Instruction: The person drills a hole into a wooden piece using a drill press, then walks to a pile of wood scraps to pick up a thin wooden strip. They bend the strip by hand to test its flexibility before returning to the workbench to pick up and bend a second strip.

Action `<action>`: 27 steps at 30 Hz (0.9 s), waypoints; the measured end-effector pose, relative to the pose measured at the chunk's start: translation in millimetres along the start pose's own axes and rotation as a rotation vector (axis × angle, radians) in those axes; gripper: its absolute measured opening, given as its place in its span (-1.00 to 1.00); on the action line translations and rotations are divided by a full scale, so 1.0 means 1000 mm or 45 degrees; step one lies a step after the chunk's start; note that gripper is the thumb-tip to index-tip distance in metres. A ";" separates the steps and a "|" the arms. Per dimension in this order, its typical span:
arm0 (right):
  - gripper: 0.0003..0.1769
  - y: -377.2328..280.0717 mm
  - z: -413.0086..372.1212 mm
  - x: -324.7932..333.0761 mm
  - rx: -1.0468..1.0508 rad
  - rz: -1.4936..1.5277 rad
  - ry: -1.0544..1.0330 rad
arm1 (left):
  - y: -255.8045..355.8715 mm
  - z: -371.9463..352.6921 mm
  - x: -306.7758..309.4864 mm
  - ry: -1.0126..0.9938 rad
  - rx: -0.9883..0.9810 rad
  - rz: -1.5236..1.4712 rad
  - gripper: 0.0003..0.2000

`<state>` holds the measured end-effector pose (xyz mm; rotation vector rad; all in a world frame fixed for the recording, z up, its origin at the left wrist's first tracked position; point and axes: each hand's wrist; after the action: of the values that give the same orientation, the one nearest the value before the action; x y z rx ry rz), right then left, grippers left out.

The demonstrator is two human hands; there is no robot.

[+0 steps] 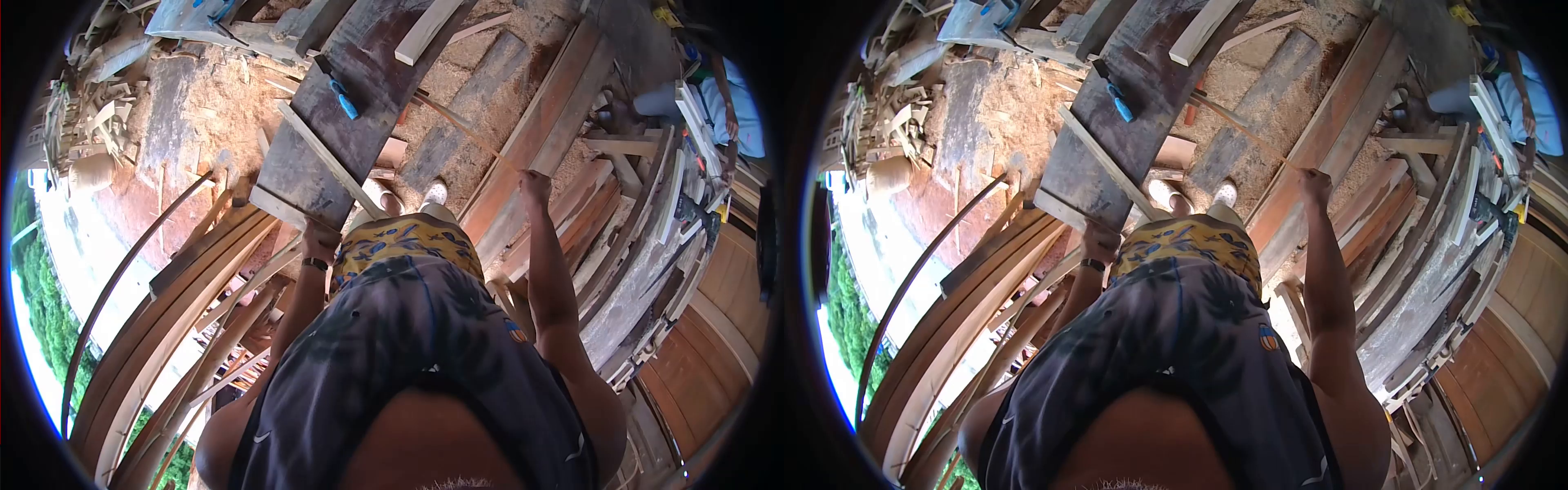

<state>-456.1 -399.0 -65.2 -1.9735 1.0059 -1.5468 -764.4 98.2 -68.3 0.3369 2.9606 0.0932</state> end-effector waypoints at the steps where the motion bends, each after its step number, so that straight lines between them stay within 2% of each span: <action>1: -0.75 0.003 0.002 0.000 0.071 -0.112 0.013 | 0.000 0.002 0.003 -0.058 -0.026 -0.008 -0.48; 5: -0.75 -0.007 -0.001 0.004 -0.015 -0.085 -0.001 | -0.005 -0.018 -0.003 -0.253 -0.125 0.002 -0.49; 8: -0.73 -0.002 0.006 -0.006 -0.062 0.117 -0.023 | 0.000 -0.014 0.005 -0.161 -0.056 0.077 -0.50; 10: -0.75 -0.013 0.010 -0.009 -0.059 0.180 -0.023 | 0.002 -0.008 0.009 -0.208 -0.074 0.089 -0.49; 14: -0.80 -0.045 0.022 -0.028 -0.054 0.124 -0.012 | -0.002 -0.035 -0.008 -0.227 -0.147 0.171 -0.47; 15: -0.79 -0.052 0.026 -0.032 0.015 0.068 -0.041 | -0.002 -0.034 -0.008 -0.226 -0.147 0.171 -0.47; 17: -0.79 -0.072 0.027 -0.040 0.088 0.010 -0.070 | -0.002 -0.024 -0.005 -0.226 -0.091 0.043 -0.47; 19: -0.79 -0.090 0.027 -0.047 -0.017 0.230 -0.127 | -0.002 -0.019 0.001 -0.240 -0.101 0.039 -0.47; 23: -0.82 -0.098 0.038 -0.071 0.028 0.387 -0.192 | -0.004 -0.036 -0.013 -0.238 -0.093 0.003 -0.47; 25: -0.86 -0.104 0.038 -0.075 -0.244 0.783 -0.315 | -0.004 -0.038 -0.012 -0.231 -0.083 -0.020 -0.48; 27: -0.86 -0.105 0.037 -0.079 -0.287 0.842 -0.391 | -0.002 -0.035 -0.011 -0.238 -0.091 -0.062 -0.49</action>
<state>-400.5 -275.3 -51.1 -1.6814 1.5378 -0.7775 -760.5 92.0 -31.9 0.2491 2.7703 0.1527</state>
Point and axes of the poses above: each hand's wrist, its own z-axis towards the middle knuckle, its own x-axis out of the back of the hand, y = z × x, and after that the axes turned 14 degrees about x, right-handed
